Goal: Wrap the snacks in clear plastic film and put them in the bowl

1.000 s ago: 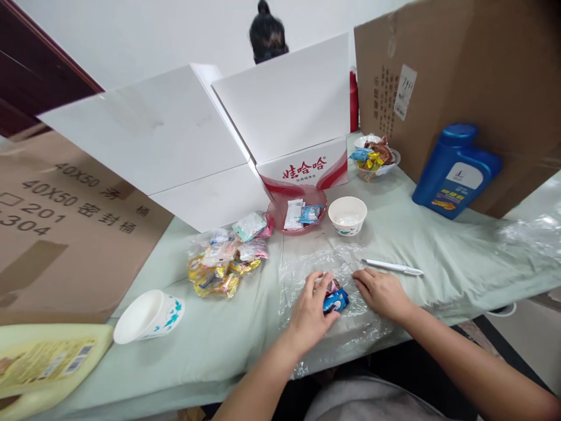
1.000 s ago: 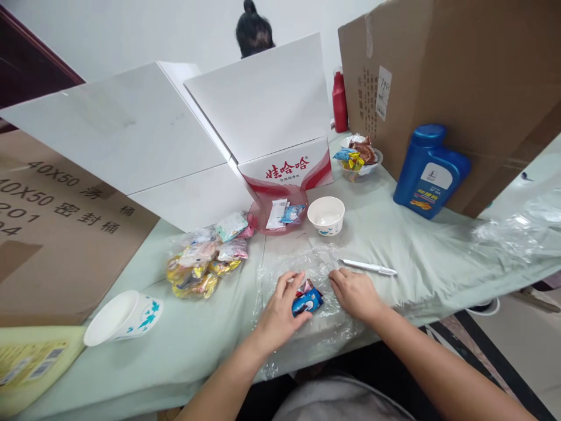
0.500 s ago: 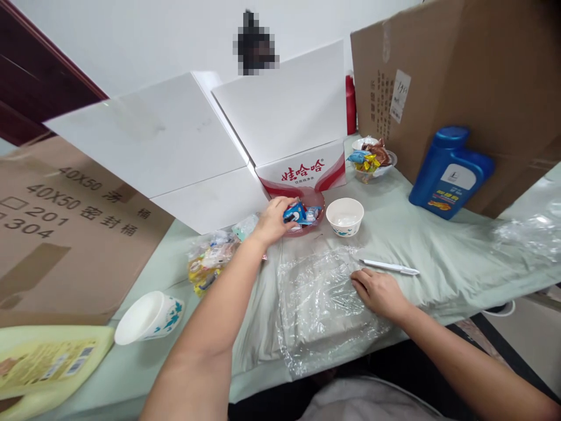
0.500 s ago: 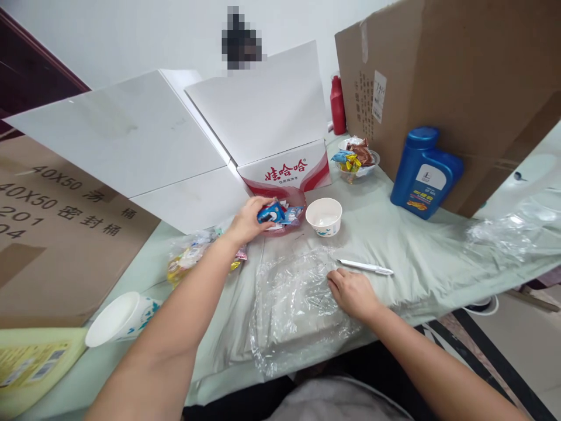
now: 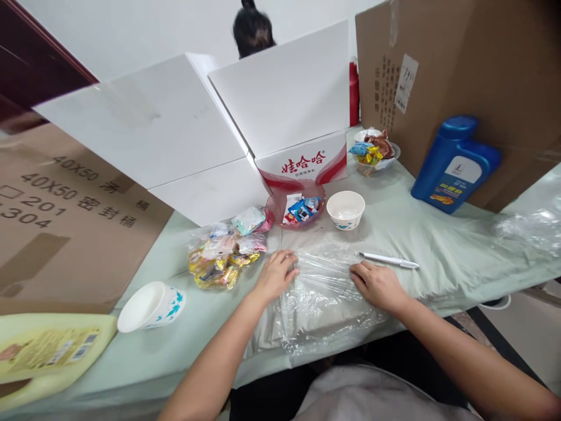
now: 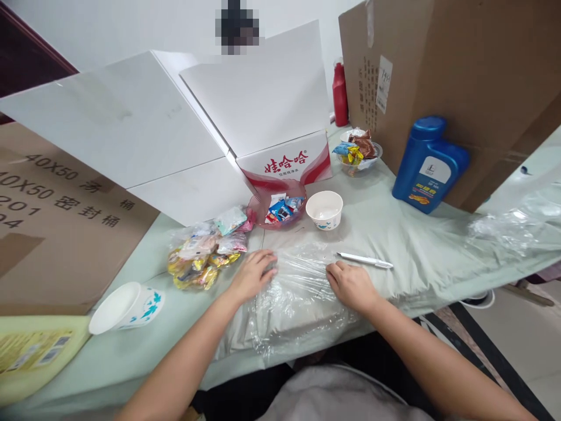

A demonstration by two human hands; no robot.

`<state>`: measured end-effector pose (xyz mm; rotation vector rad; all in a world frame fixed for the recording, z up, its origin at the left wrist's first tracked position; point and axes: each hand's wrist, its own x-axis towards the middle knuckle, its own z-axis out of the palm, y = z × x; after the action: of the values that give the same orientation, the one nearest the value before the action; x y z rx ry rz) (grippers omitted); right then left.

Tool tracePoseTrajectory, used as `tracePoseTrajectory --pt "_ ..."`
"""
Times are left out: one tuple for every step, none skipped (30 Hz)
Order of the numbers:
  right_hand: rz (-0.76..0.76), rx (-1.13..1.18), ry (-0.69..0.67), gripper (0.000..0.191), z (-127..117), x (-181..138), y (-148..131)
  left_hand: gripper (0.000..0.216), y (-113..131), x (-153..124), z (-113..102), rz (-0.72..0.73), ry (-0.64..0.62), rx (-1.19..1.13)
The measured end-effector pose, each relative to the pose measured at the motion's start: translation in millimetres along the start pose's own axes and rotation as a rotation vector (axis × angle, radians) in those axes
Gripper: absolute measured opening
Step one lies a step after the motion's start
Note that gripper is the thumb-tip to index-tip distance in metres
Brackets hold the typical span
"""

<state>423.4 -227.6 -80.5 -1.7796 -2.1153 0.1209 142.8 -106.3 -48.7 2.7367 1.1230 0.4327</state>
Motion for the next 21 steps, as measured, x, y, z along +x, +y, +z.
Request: tracePoseTrajectory --pt "0.006 0.001 -0.004 0.023 -0.2 0.5 -0.4 0.021 -3.2 -4.1 -1.2 -0.042 0.068 0.026" --pt "0.013 0.007 -0.012 0.023 -0.9 1.1 -0.7 0.018 -3.6 -8.3 -4.2 -0.056 0.127 0.031" --pt "0.022 0.02 -0.023 0.022 -2.2 1.8 -0.8 0.016 -0.7 -13.0 -8.3 -0.042 0.17 0.013" --pt "0.03 0.041 -0.038 0.021 -4.4 2.3 -0.6 0.015 5.3 -18.7 -13.3 -0.006 0.187 -0.025" --pt "0.038 0.074 -0.052 0.021 -7.8 2.4 -0.1 0.015 13.8 -25.7 -18.4 0.046 0.177 -0.077" --pt "0.041 0.118 -0.063 0.02 -12.4 1.9 0.7 0.015 23.8 -33.9 -23.2 0.106 0.134 -0.136" --pt "0.044 0.166 -0.064 0.021 -18.2 0.6 1.8 0.013 34.1 -43.4 -27.1 0.162 0.066 -0.19" --pt "0.047 0.214 -0.055 0.022 -25.0 -1.6 3.0 0.012 43.5 -53.9 -29.9 0.212 -0.003 -0.226" --pt "0.043 0.26 -0.039 0.023 -32.2 -4.8 4.3 0.018 51.3 -64.9 -31.3 0.247 -0.069 -0.238" --pt "0.023 0.301 -0.025 0.025 -39.2 -9.1 5.8 0.028 56.9 -76.1 -31.2 0.272 -0.125 -0.225" --pt "-0.019 0.332 -0.021 0.026 -45.3 -14.2 7.4 0.037 60.1 -87.0 -29.8 0.282 -0.167 -0.192" --pt "-0.084 0.351 -0.038 0.027 -49.8 -20.0 9.1 0.041 61.1 -97.3 -27.5 0.28 -0.196 -0.149" --pt "-0.167 0.357 -0.076 0.031 -52.4 -26.3 10.9 0.039 60.3 -106.4 -24.5 0.274 -0.21 -0.106" --pt "-0.254 0.347 -0.126 0.037 -52.8 -32.6 12.7 0.033 58.4 -114.2 -21.5 0.266 -0.209 -0.071" --pt "-0.323 0.321 -0.173 0.044 -51.4 -38.7 14.5 0.027 55.9 -120.5 -18.8 0.258 -0.192 -0.055" --pt "-0.36 0.288 -0.205 0.047 -48.7 -44.3 16.0 0.025 53.4 -125.3 -16.7 0.248 -0.16 -0.062" --pt "-0.367 0.259 -0.216 0.045 -45.6 -49.2 17.2 0.025 51.1 -128.8 -15.5 0.234 -0.125 -0.094" --pt "-0.353 0.242 -0.207 0.037 -43.0 -53.2 17.8 0.025 49.3 -131.2 -15.3 0.21 -0.094 -0.148" --pt "-0.332 0.244 -0.186 0.029 -41.6 -56.2 17.7 0.023 48.0 -132.8 -16.0 0.173 -0.07 -0.22" --pt "-0.311 0.263 -0.166 0.025 -42.0 -58.2 16.9 0.02 47.1 -133.9 -17.3 0.117 -0.055 -0.301" --pt "-0.299 0.299 -0.154 0.023 -44.3 -59.2 15.5 0.019 46.5 -134.5 -19.0 0.049 -0.051 -0.38"
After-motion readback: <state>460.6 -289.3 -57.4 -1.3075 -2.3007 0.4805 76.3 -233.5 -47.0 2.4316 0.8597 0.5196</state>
